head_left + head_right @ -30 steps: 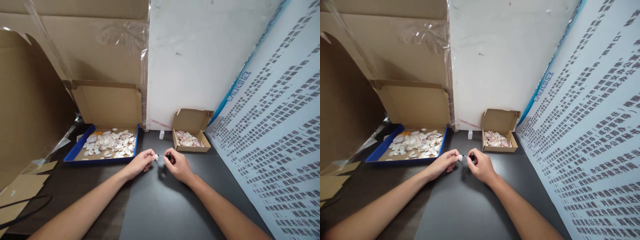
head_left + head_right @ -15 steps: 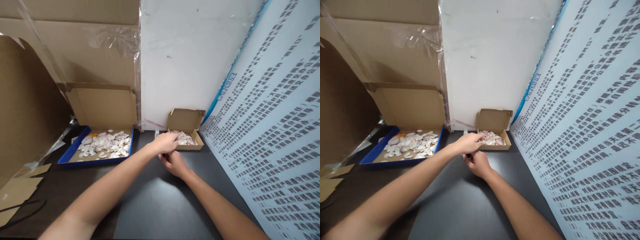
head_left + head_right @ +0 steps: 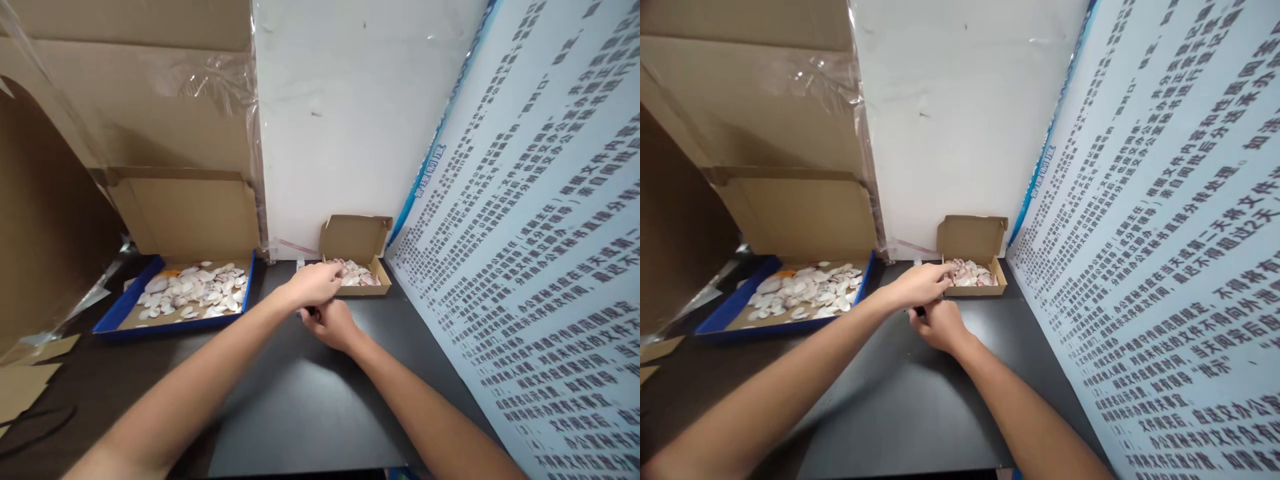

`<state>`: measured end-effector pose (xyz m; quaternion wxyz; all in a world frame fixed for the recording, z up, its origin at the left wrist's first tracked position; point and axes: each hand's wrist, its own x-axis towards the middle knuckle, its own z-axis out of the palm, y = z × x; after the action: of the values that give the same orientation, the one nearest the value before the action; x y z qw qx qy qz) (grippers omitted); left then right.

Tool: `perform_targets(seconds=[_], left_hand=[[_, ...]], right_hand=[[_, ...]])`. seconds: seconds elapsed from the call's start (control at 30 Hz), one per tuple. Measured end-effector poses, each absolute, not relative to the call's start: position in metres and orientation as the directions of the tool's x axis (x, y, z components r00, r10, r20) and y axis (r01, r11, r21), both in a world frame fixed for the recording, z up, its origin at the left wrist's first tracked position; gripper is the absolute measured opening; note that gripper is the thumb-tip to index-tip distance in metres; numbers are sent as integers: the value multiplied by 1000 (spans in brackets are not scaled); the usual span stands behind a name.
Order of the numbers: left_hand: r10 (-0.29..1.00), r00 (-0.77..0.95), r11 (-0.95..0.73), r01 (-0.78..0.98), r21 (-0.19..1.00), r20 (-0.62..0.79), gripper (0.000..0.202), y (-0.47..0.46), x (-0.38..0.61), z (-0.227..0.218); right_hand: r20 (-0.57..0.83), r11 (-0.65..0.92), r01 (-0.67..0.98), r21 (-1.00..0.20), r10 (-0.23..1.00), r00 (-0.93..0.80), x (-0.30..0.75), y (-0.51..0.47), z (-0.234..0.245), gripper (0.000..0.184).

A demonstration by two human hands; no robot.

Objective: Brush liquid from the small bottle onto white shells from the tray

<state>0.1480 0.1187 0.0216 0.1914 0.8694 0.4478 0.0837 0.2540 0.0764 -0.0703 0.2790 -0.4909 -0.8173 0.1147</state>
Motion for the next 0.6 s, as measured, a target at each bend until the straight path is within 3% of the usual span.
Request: perform_targets(seconds=[0.13, 0.23, 0.3, 0.43, 0.6], left_hand=[[835, 537, -518, 695, 498, 120, 31, 68, 98, 18], [887, 447, -410, 644, 645, 118, 34, 45, 75, 4], [880, 468, -351, 518, 780, 85, 36, 43, 68, -6], [799, 601, -157, 235, 959, -17, 40, 56, 64, -23], [765, 644, -34, 50, 998, -6, 36, 64, 64, -37]], right_hand=[[498, 471, 777, -417, 834, -238, 250, 70, -60, 14], [641, 530, 754, -388, 743, -192, 243, 63, -55, 15], [692, 570, 741, -355, 693, -201, 240, 61, -55, 14], [705, 616, 730, -295, 657, -269, 237, 59, -58, 16], [678, 651, 747, -136, 610, -409, 235, 57, -61, 10]])
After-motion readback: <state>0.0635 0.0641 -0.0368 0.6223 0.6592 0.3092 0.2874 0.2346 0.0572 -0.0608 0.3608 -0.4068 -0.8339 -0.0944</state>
